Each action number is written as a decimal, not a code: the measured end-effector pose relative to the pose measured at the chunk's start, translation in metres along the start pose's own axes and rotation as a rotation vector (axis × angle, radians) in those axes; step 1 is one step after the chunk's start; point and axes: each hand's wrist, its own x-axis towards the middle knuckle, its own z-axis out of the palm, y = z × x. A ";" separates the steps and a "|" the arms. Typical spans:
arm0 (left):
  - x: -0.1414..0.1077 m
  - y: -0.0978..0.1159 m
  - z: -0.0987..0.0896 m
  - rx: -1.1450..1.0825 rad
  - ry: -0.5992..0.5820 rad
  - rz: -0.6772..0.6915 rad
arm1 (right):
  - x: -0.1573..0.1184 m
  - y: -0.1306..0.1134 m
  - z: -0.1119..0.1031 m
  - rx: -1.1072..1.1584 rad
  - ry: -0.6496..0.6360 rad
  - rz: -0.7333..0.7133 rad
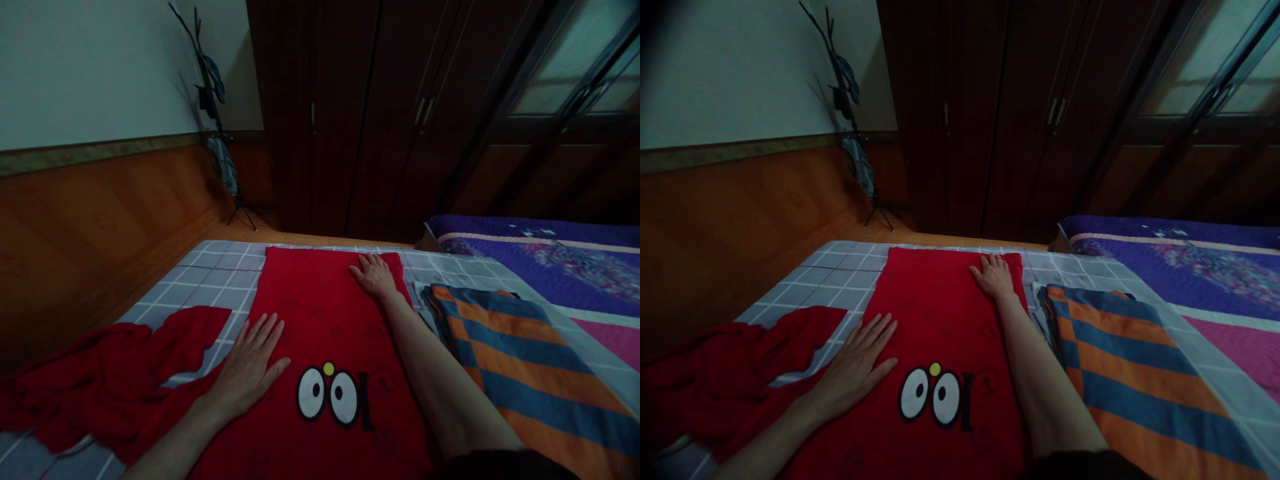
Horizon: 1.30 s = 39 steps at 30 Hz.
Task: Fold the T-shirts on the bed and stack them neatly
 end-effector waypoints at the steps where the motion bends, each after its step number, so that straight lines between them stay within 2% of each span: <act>1: 0.000 0.000 -0.001 -0.006 0.006 -0.005 | -0.001 -0.002 -0.005 -0.007 -0.001 0.007; 4: -0.001 0.001 -0.001 -0.018 0.015 -0.012 | -0.008 -0.021 -0.024 -0.032 0.003 0.035; 7: -0.002 0.001 0.003 -0.024 0.053 -0.003 | -0.032 -0.066 -0.038 -0.040 0.005 -0.015; 11: -0.003 -0.004 0.012 -0.017 0.116 0.038 | -0.097 -0.144 -0.033 0.015 -0.049 -0.297; 12: -0.003 -0.005 0.013 -0.012 0.123 0.047 | -0.113 -0.154 -0.030 0.088 -0.066 -0.430; 13: -0.004 -0.006 0.014 -0.007 0.130 0.052 | -0.127 -0.158 -0.026 0.140 -0.095 -0.504; 15: -0.004 -0.006 0.014 -0.002 0.136 0.055 | -0.145 -0.144 -0.023 0.184 -0.141 -0.501; 17: -0.004 -0.005 0.011 -0.004 0.131 0.049 | -0.152 -0.105 -0.025 0.131 -0.155 -0.333; 20: -0.003 -0.004 0.008 -0.009 0.106 0.040 | -0.157 -0.038 -0.037 -0.015 -0.101 0.008; 22: -0.003 -0.003 0.006 -0.009 0.091 0.035 | -0.166 -0.013 -0.046 -0.063 -0.087 0.127; 23: -0.003 -0.003 0.006 -0.008 0.085 0.034 | -0.174 -0.009 -0.049 -0.069 -0.081 0.144; 25: -0.003 -0.003 0.006 -0.007 0.072 0.033 | -0.196 -0.017 -0.055 -0.048 -0.055 0.115; 27: -0.003 -0.003 0.005 -0.006 0.060 0.029 | -0.222 -0.034 -0.057 0.002 -0.035 0.005; 30: -0.002 -0.004 0.001 -0.012 0.042 0.024 | -0.257 -0.051 -0.056 0.075 -0.089 -0.214; 32: -0.002 -0.003 -0.003 -0.021 0.024 0.024 | -0.273 -0.049 -0.054 0.075 -0.086 -0.201; 35: -0.005 0.005 -0.010 -0.026 0.005 0.013 | -0.290 -0.042 -0.053 0.030 0.003 -0.022; 36: -0.008 0.009 -0.012 -0.029 0.000 0.030 | -0.295 -0.041 -0.054 0.027 0.011 -0.021; 39: -0.025 0.012 -0.018 -0.044 -0.056 0.173 | -0.314 -0.037 -0.060 0.056 -0.006 -0.175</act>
